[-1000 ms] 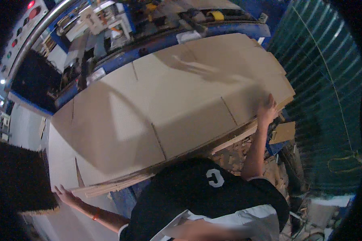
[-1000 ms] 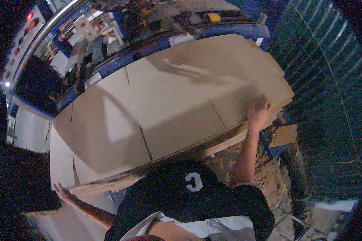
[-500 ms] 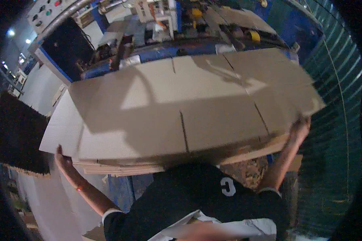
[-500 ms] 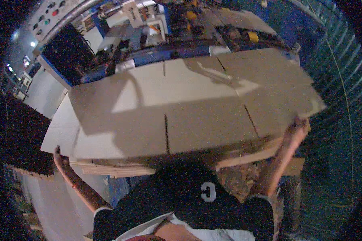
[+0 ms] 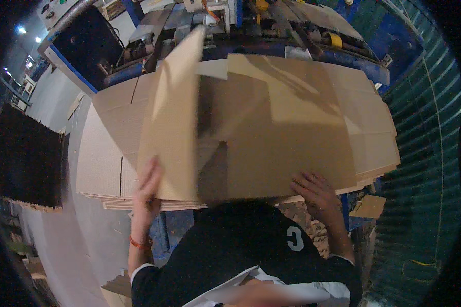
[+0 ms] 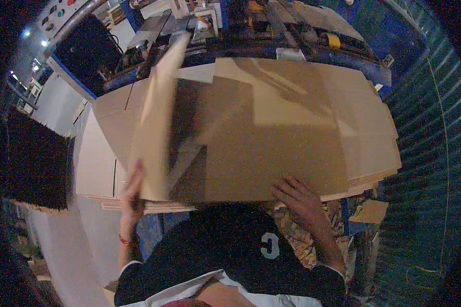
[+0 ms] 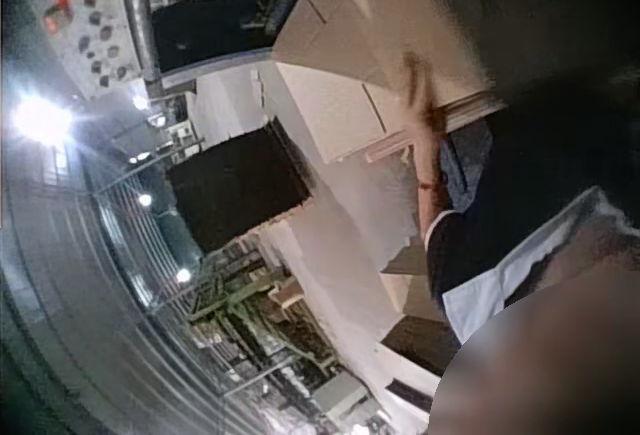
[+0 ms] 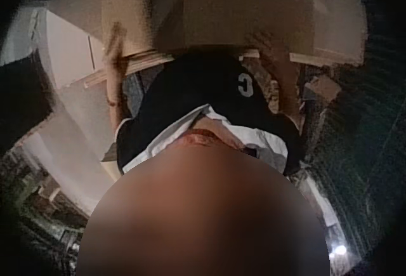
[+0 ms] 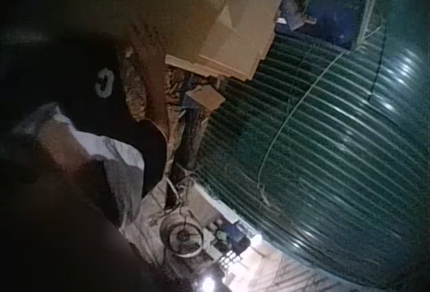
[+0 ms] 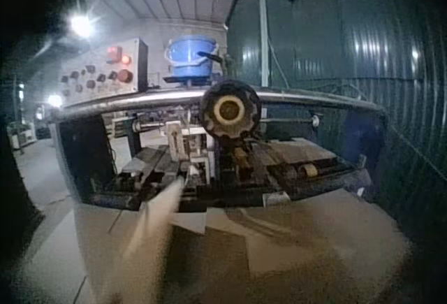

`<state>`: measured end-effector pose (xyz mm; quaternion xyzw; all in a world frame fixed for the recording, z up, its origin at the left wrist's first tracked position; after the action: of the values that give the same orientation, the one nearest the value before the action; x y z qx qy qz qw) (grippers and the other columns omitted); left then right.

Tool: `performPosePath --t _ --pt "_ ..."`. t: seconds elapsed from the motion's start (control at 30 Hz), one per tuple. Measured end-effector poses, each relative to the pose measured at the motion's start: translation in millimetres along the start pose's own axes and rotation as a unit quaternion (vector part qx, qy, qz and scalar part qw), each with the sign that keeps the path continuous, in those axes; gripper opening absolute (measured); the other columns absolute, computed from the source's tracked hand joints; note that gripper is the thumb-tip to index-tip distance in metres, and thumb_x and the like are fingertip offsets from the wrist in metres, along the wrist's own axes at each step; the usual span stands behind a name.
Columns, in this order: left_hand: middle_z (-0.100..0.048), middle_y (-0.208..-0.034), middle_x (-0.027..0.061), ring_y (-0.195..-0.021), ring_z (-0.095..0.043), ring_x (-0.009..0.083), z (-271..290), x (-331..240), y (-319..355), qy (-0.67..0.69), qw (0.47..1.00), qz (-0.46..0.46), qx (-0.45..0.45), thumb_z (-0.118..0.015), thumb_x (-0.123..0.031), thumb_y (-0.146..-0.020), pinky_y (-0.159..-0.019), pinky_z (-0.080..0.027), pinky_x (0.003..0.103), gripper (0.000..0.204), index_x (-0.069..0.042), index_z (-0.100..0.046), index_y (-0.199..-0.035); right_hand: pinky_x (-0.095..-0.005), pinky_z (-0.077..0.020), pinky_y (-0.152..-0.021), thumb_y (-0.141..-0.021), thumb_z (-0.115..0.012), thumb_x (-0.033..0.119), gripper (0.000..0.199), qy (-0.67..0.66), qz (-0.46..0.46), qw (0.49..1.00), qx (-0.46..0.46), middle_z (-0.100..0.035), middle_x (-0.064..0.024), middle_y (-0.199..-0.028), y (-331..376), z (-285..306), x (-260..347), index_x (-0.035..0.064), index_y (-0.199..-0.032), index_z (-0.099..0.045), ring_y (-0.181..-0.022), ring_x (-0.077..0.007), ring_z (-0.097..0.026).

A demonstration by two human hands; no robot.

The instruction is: The person repeatedly picks up flat cardboard sheets from a pile and places them onto a growing stack on a workbench. The hands lift each sheet and align it with the stack, repeating the motion throughout the clip.

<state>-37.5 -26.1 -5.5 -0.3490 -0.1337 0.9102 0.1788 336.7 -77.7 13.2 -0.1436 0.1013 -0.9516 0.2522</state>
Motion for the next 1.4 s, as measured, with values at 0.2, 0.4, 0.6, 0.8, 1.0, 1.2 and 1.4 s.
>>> performPosePath --t 0.2,0.4,0.6,0.8,1.0,1.2,1.4 --pt "-0.037 -0.138 0.0100 -0.129 -0.033 0.0307 -45 -45 -30 -0.218 0.955 -0.101 0.174 -0.053 0.002 -0.068 -0.107 -0.022 0.049 0.062 -0.014 -0.047 -0.128 -0.0394 -0.0419 -0.095 -0.072 -0.058 0.001 0.035 -0.048 0.061 0.997 -0.016 -0.058 -0.0064 -0.117 -11 -10 -6 0.0109 -0.106 -0.063 -0.113 -0.0272 -0.052" --pt "-0.035 -0.139 0.0109 -0.129 -0.032 0.0295 -37 -37 -47 -0.209 0.963 -0.102 0.139 -0.057 0.001 -0.064 -0.107 -0.022 0.049 0.069 -0.014 -0.043 -0.131 -0.0470 -0.0272 -0.104 -0.077 -0.058 0.038 0.051 0.021 0.054 0.995 0.078 -0.041 -0.0089 -0.136 -36 -37 -64 0.0128 -0.122 -0.052 -0.127 -0.0300 -0.035" --pt "-0.035 -0.139 0.0135 -0.128 -0.033 0.0317 -30 -12 -112 -0.175 0.977 -0.092 0.075 -0.058 0.005 -0.060 -0.107 -0.024 0.045 0.078 -0.012 -0.040 -0.134 -0.0475 -0.0233 -0.105 -0.070 -0.058 0.056 0.076 0.154 0.067 0.983 0.079 -0.034 -0.0078 -0.140 -107 -34 -124 0.0125 -0.130 -0.043 -0.130 -0.0295 -0.028" --pt "-0.039 -0.135 0.0166 -0.124 -0.036 0.0345 -56 24 -226 -0.216 0.969 -0.116 -0.017 -0.058 0.005 -0.063 -0.103 -0.029 0.043 0.079 -0.011 -0.034 -0.136 -0.0437 -0.0283 -0.103 -0.079 -0.052 0.054 0.068 0.034 -0.019 0.995 0.093 -0.035 -0.0074 -0.139 -204 -43 -189 0.0119 -0.131 -0.040 -0.125 -0.0305 -0.035" --pt "-0.044 -0.128 0.0206 -0.121 -0.039 0.0363 -42 32 -253 -0.267 0.955 -0.013 -0.127 -0.064 -0.007 -0.072 -0.100 -0.032 0.042 0.070 -0.005 -0.032 -0.135 -0.0479 -0.0304 -0.100 -0.084 -0.050 0.047 0.059 0.039 -0.115 0.986 0.113 -0.035 -0.0076 -0.137 -193 -26 -208 0.0121 -0.130 -0.040 -0.123 -0.0303 -0.037" --pt "-0.040 -0.132 0.0219 -0.125 -0.034 0.0348 69 80 -104 -0.381 0.873 0.100 -0.287 -0.067 -0.013 -0.076 -0.105 -0.027 0.040 0.068 0.003 -0.033 -0.132 -0.0425 -0.0260 -0.105 -0.073 -0.066 0.017 0.061 0.035 -0.198 0.979 -0.005 -0.039 -0.0109 -0.137 -11 76 -228 0.0100 -0.129 -0.044 -0.127 -0.0297 -0.034" --pt "-0.050 -0.120 0.0179 -0.105 -0.050 0.0287 182 219 105 -0.178 0.819 0.413 -0.357 -0.064 -0.023 -0.078 -0.093 -0.038 0.039 0.053 0.008 -0.047 -0.117 -0.0429 -0.0278 -0.105 -0.081 -0.060 0.009 0.052 0.117 -0.547 0.781 -0.278 -0.035 -0.0165 -0.138 145 82 -265 0.0046 -0.130 -0.042 -0.128 -0.0332 -0.032"
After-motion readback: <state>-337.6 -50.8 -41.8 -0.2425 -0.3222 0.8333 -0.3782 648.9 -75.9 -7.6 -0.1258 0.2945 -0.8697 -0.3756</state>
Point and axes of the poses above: each hand's wrist, its own y-axis away from the middle knuckle, its own z-axis out of the back of the hand, x = y × z, the point moved 10 cm from there along -y, towards the middle knuckle
